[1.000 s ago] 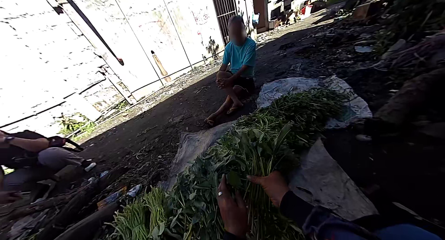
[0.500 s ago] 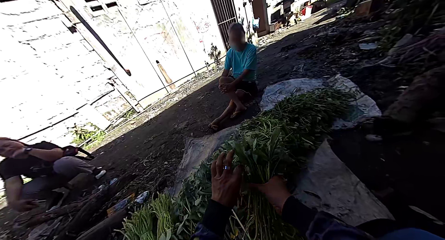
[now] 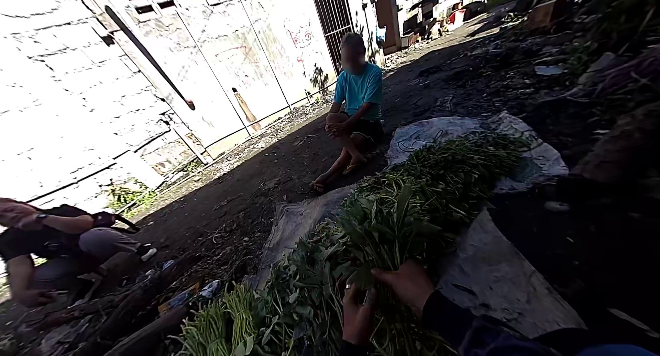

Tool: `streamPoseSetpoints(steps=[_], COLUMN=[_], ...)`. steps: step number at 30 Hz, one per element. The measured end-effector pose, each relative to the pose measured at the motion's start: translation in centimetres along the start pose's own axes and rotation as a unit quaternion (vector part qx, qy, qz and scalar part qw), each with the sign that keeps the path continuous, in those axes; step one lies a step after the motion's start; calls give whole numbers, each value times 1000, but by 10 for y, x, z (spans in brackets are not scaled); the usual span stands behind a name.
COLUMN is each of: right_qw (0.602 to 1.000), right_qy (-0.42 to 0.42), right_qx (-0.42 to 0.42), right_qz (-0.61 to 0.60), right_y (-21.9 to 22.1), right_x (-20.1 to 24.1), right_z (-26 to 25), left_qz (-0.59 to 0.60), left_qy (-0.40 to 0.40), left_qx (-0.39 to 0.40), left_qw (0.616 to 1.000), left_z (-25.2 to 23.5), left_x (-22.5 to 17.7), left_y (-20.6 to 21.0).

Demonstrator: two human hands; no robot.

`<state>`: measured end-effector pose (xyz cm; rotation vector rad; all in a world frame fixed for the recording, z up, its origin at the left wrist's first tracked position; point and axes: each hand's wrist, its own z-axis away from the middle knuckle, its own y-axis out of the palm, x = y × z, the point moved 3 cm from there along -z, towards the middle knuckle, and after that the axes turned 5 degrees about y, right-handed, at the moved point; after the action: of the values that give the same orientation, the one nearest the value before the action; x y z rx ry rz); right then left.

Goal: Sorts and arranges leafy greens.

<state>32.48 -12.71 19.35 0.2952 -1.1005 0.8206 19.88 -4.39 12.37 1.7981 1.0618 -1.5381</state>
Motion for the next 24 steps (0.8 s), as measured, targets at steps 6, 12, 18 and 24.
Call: streamPoseSetpoints(steps=[6, 12, 18, 24], right_qw=[999, 992, 977, 995], right_qy=[-3, -35, -25, -36], right_qx=[-37, -54, -7, -73], right_qz=[14, 109, 210, 54], right_y=[-8, -30, -19, -37], right_x=[8, 22, 24, 28], right_z=[3, 1, 11, 4], left_qz=[-41, -517, -233, 47], left_qy=[65, -197, 50, 15], left_qx=[-113, 195, 149, 180], left_qw=[991, 810, 960, 982], left_z=[3, 42, 27, 32], left_x=[9, 80, 34, 14], left_y=[9, -29, -2, 3])
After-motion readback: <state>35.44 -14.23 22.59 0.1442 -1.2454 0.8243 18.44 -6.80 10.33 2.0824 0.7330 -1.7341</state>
